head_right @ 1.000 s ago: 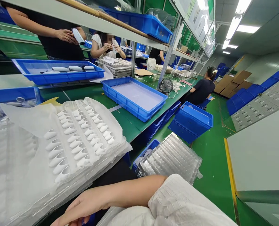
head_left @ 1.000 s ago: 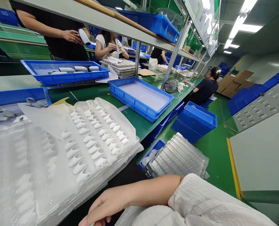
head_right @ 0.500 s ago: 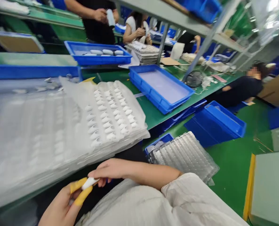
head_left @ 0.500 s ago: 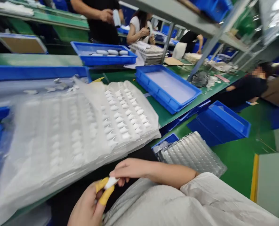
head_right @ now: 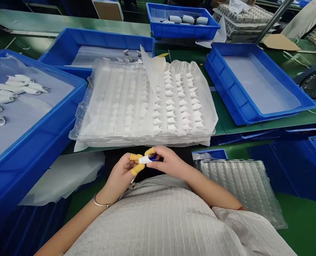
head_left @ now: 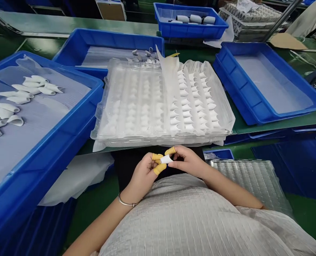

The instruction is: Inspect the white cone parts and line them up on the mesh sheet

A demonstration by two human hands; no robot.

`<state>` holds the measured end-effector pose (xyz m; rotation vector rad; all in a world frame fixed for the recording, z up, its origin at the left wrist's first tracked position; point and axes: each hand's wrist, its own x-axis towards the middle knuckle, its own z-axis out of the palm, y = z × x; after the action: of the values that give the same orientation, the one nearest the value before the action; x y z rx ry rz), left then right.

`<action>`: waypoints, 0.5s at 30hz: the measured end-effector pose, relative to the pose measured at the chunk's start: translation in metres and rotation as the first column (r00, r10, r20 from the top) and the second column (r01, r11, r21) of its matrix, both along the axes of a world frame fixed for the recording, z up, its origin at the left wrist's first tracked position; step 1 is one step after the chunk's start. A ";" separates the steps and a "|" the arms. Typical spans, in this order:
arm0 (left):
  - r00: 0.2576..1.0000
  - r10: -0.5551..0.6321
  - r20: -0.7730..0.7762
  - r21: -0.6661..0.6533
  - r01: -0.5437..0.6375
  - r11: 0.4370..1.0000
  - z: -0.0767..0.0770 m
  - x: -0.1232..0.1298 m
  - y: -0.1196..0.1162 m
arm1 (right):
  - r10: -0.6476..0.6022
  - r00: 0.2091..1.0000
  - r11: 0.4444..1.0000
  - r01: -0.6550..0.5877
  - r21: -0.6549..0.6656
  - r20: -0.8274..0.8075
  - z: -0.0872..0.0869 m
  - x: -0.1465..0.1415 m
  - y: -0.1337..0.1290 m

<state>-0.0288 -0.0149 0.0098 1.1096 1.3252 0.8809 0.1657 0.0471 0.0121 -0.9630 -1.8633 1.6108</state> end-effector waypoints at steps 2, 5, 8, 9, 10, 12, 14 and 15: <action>1.000 -0.001 0.012 -0.003 0.001 1.000 0.000 0.000 0.000 | -0.005 0.999 0.992 0.000 0.124 0.034 0.000 0.001 0.000; 1.000 0.002 -0.002 0.010 -0.002 1.000 -0.001 0.001 0.000 | -0.002 0.999 0.972 -0.007 0.233 0.039 -0.001 0.000 -0.001; 0.999 0.000 -0.032 0.038 0.001 0.999 -0.002 0.001 -0.001 | -0.017 0.999 0.947 0.001 0.321 0.048 -0.002 -0.001 -0.002; 0.999 -0.001 -0.050 0.049 0.003 0.999 -0.002 0.001 -0.001 | -0.025 0.998 0.938 0.006 0.345 0.051 -0.003 -0.001 -0.003; 0.997 -0.004 -0.074 0.061 0.008 0.998 -0.002 0.000 -0.001 | -0.031 0.998 0.931 0.010 0.364 0.051 -0.003 -0.002 -0.003; 0.990 -0.010 -0.144 0.091 0.023 0.996 -0.001 0.000 -0.001 | -0.036 0.998 0.926 0.015 0.377 0.050 -0.004 -0.003 -0.004; 0.973 -0.015 -0.229 0.129 0.046 0.991 0.001 -0.001 -0.001 | -0.039 0.998 0.929 0.014 0.369 0.058 -0.005 -0.004 -0.005; 0.962 -0.018 -0.274 0.151 0.062 0.987 0.002 -0.001 0.000 | -0.042 0.997 0.932 0.013 0.362 0.071 -0.006 -0.004 -0.006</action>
<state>-0.0296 -0.0154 0.0121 1.4174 1.4692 0.8365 0.1613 0.0416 0.0060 -0.8913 -2.0924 1.1677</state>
